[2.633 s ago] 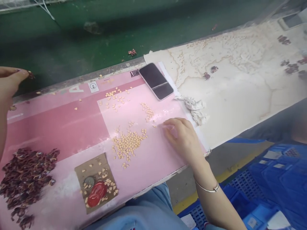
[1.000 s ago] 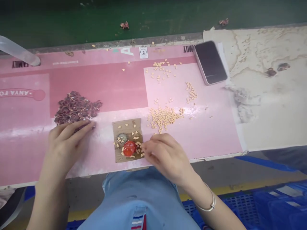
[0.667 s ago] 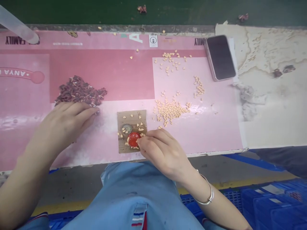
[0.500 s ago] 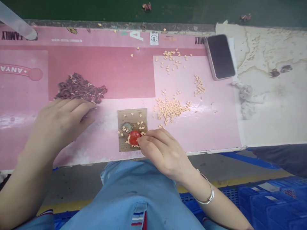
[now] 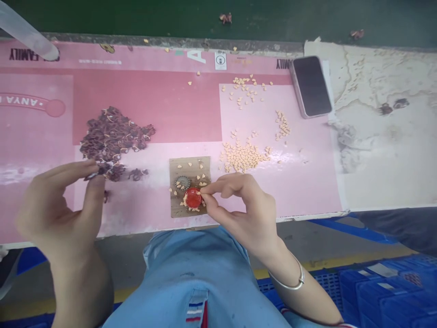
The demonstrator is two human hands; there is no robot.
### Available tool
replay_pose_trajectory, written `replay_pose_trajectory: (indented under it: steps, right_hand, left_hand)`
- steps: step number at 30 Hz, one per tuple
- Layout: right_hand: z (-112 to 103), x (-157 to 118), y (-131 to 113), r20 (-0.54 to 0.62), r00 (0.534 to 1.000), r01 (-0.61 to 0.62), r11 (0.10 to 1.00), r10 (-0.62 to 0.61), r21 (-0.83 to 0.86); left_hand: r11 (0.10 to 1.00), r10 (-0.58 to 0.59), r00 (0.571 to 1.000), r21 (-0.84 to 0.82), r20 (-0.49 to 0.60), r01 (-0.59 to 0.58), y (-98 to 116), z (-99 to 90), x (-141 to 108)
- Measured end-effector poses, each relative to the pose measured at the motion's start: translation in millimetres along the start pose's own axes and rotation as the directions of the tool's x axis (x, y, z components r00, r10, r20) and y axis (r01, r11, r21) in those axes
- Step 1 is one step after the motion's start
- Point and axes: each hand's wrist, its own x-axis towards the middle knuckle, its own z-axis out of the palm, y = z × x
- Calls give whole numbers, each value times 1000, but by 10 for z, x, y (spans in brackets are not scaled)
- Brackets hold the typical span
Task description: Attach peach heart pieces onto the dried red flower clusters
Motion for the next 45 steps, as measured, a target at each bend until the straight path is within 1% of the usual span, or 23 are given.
replay_pose_trajectory:
  steps: [1, 2, 3, 4, 5, 6, 8, 10, 13, 16, 19, 22, 25, 27, 29, 31, 32, 33, 36, 37, 39, 42, 45]
  right_hand:
    - [19, -3, -4, -22, 998, -54, 998, 54, 34]
    - [36, -7, -9, -32, 995, -95, 993, 97, 65]
    - [49, -10, -14, -32, 992, -120, 989, 123, 92]
    - [58, -11, -20, -28, 990, -135, 985, 138, 107]
    - [63, -10, -27, -29, 989, -139, 984, 143, 108]
    - [64, -6, -33, -33, 990, -133, 986, 137, 97]
    - [59, 4, -40, -27, 996, -88, 995, 89, 49]
    - [52, 9, -33, 24, 1000, -8, 1000, 8, -14]
    - [49, -14, -2, 119, 989, 106, 988, -92, -115]
    - [56, -79, 42, 141, 977, 191, 957, -163, -218]
    - [56, -158, 87, 139, 973, 217, 940, -185, -263]
    - [24, -193, 127, 138, 970, 234, 930, -202, -285]
    - [-54, -129, 124, 128, 966, 254, 904, -223, -344]
    - [-119, -33, 63, 99, 966, 257, 894, -237, -368]
    - [-171, 77, -51, 48, 966, 254, 904, -253, -344]
    - [-190, 170, -193, 2, 965, 252, 932, -261, -261]
    - [-185, 205, -260, 6, 966, 255, 945, -259, -204]
    - [-169, 231, -318, 38, 966, 260, 955, -257, -141]
    - [-66, 263, -405, 156, 951, 268, 963, -267, 17]
    - [-19, 261, -406, 168, 948, 265, 963, -269, 47]
    - [81, 247, -385, 134, 954, 260, 962, -269, 77]
    - [204, 222, -338, 79, 960, 261, 961, -269, 92]
    - [253, 202, -314, 51, 963, 261, 961, -266, 89]
  left_hand:
    - [992, -96, 995, -85, -9, 95, 52, -7, -57]
    - [966, -185, 983, -188, -11, 180, 116, -5, -114]
    - [924, -257, 966, -292, 9, 248, 186, 6, -168]
    - [874, -304, 952, -384, 45, 298, 256, 25, -215]
    - [824, -328, 938, -453, 107, 340, 320, 50, -252]
    - [780, -328, 927, -503, 180, 374, 374, 80, -278]
    - [714, -295, 907, -561, 300, 418, 441, 138, -297]
    - [681, -275, 900, -593, 338, 430, 462, 179, -288]
    - [656, -295, 888, -602, 352, 456, 455, 200, -260]
    - [630, -321, 877, -610, 358, 480, 449, 193, -248]
    - [600, -324, 877, -641, 354, 480, 451, 189, -253]
    - [594, -327, 880, -649, 344, 475, 445, 197, -263]
    - [574, -344, 868, -652, 357, 496, 438, 205, -263]
    - [543, -361, 853, -659, 376, 520, 440, 207, -255]
    - [483, -378, 832, -680, 407, 552, 452, 207, -243]
    - [418, -375, 813, -702, 445, 577, 476, 206, -229]
    - [394, -367, 809, -711, 460, 583, 491, 204, -223]
    - [379, -360, 804, -713, 474, 590, 508, 201, -218]
    - [363, -359, 791, -706, 496, 608, 561, 188, -213]
    - [357, -358, 789, -707, 499, 610, 575, 184, -212]
    - [350, -357, 788, -710, 502, 611, 590, 180, -211]
    - [356, -357, 797, -718, 487, 598, 579, 187, -201]
    - [373, -360, 807, -720, 468, 584, 554, 202, -192]
